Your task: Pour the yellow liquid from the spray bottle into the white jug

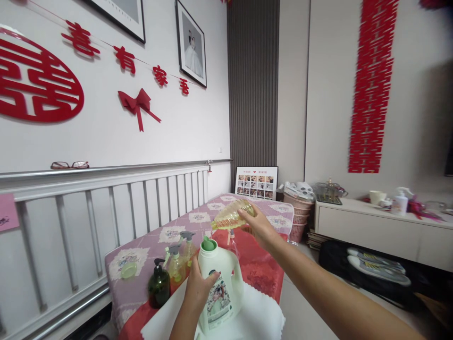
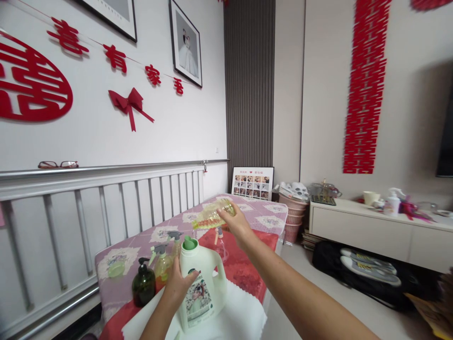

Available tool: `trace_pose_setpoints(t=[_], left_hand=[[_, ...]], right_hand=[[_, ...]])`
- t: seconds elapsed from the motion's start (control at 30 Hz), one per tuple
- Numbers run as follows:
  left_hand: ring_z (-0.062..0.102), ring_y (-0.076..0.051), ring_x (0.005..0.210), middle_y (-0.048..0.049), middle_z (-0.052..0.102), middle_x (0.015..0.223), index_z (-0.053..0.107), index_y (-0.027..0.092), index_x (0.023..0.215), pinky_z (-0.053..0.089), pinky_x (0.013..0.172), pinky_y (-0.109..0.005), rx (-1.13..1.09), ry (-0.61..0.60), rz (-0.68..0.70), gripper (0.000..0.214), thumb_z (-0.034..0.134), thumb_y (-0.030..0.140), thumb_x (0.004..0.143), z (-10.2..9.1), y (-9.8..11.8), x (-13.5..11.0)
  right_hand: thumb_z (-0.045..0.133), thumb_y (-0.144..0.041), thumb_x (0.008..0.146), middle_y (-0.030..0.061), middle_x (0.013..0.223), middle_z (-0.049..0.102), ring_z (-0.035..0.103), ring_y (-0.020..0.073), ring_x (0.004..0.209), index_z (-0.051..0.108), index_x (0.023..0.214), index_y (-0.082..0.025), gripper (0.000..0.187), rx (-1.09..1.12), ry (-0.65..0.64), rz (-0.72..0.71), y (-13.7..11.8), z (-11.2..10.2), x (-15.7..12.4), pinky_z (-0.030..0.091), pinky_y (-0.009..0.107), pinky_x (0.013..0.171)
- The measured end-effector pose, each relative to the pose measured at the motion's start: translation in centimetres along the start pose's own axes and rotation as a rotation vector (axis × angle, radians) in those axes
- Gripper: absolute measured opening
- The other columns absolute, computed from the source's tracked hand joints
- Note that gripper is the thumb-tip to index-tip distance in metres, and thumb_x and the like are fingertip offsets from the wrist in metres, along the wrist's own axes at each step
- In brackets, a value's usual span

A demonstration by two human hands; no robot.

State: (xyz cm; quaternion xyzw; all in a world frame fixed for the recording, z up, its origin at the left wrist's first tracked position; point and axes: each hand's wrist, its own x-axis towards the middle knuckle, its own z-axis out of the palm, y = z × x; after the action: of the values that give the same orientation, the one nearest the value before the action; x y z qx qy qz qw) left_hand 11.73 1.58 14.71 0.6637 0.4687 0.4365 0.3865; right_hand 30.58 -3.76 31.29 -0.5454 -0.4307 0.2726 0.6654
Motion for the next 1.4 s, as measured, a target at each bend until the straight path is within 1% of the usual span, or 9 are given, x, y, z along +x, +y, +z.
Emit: trace_pose_setpoints(t=[0.17,0.37,0.7,0.87,0.97,1.03,1.27,1.4], left_hand=[[0.056,-0.026,0.117,-0.0147,0.058,0.132,0.038,0.016,0.131,0.042,0.099,-0.033,-0.019,-0.003,-0.001,0.073,0.065,0.033,0.064,-0.1,0.1,-0.2],[0.057,-0.027,0.118,-0.0158,0.060,0.129,0.037,0.015,0.132,0.041,0.099,-0.034,-0.023,-0.011,0.007,0.075,0.065,0.033,0.065,-0.3,0.4,-0.4],[0.058,-0.025,0.113,-0.0147,0.061,0.126,0.041,0.014,0.128,0.042,0.097,-0.032,-0.024,-0.005,0.011,0.070,0.066,0.031,0.064,-0.3,0.5,-0.4],[0.058,-0.025,0.113,-0.0147,0.061,0.126,0.042,0.014,0.126,0.043,0.097,-0.032,-0.020,0.001,0.004,0.068,0.066,0.029,0.065,-0.3,0.8,-0.4],[0.059,-0.025,0.111,-0.0135,0.063,0.123,0.042,0.016,0.125,0.044,0.095,-0.032,-0.019,0.002,-0.002,0.065,0.066,0.028,0.066,-0.3,0.9,-0.5],[0.058,-0.026,0.114,-0.0144,0.062,0.125,0.042,0.016,0.127,0.043,0.096,-0.033,-0.014,0.004,-0.006,0.068,0.067,0.028,0.065,-0.3,0.9,-0.4],[0.057,-0.027,0.117,-0.0154,0.059,0.131,0.038,0.014,0.132,0.041,0.099,-0.033,-0.009,0.008,-0.004,0.075,0.067,0.030,0.065,-0.2,0.6,-0.4],[0.056,-0.026,0.118,-0.0166,0.059,0.130,0.039,0.013,0.130,0.041,0.100,-0.033,-0.008,0.006,0.000,0.072,0.066,0.029,0.066,-0.2,0.7,-0.4]], right_hand=[[0.075,-0.047,0.074,0.0091,0.132,0.055,0.062,0.0186,0.090,0.045,0.139,-0.035,0.073,-0.018,0.000,0.000,-0.2,-0.1,0.1,0.055,0.025,0.059],[0.072,-0.046,0.077,0.0079,0.125,0.058,0.061,0.0190,0.095,0.046,0.137,-0.033,0.067,-0.036,-0.026,-0.007,-0.1,0.0,0.5,0.055,0.023,0.059],[0.070,-0.046,0.077,0.0086,0.126,0.057,0.061,0.0196,0.097,0.044,0.138,-0.030,0.069,-0.079,-0.028,-0.019,-0.9,0.2,0.3,0.055,0.022,0.060],[0.070,-0.048,0.077,0.0079,0.129,0.056,0.062,0.0199,0.099,0.046,0.136,-0.032,0.066,-0.101,-0.032,-0.032,-1.1,0.2,0.3,0.056,0.022,0.060],[0.071,-0.049,0.076,0.0079,0.130,0.055,0.063,0.0207,0.099,0.047,0.135,-0.034,0.066,-0.120,-0.027,-0.037,-1.2,0.2,0.2,0.057,0.024,0.062],[0.071,-0.049,0.075,0.0081,0.130,0.056,0.064,0.0210,0.098,0.047,0.135,-0.034,0.066,-0.134,-0.028,-0.040,-1.4,0.3,0.1,0.058,0.026,0.064],[0.072,-0.049,0.074,0.0104,0.133,0.056,0.063,0.0206,0.093,0.048,0.137,-0.029,0.070,-0.192,-0.030,-0.062,-2.1,0.6,-0.4,0.058,0.028,0.064],[0.071,-0.048,0.074,0.0104,0.131,0.056,0.062,0.0199,0.091,0.047,0.139,-0.027,0.072,-0.223,-0.040,-0.088,-2.2,0.7,-0.6,0.059,0.027,0.063]])
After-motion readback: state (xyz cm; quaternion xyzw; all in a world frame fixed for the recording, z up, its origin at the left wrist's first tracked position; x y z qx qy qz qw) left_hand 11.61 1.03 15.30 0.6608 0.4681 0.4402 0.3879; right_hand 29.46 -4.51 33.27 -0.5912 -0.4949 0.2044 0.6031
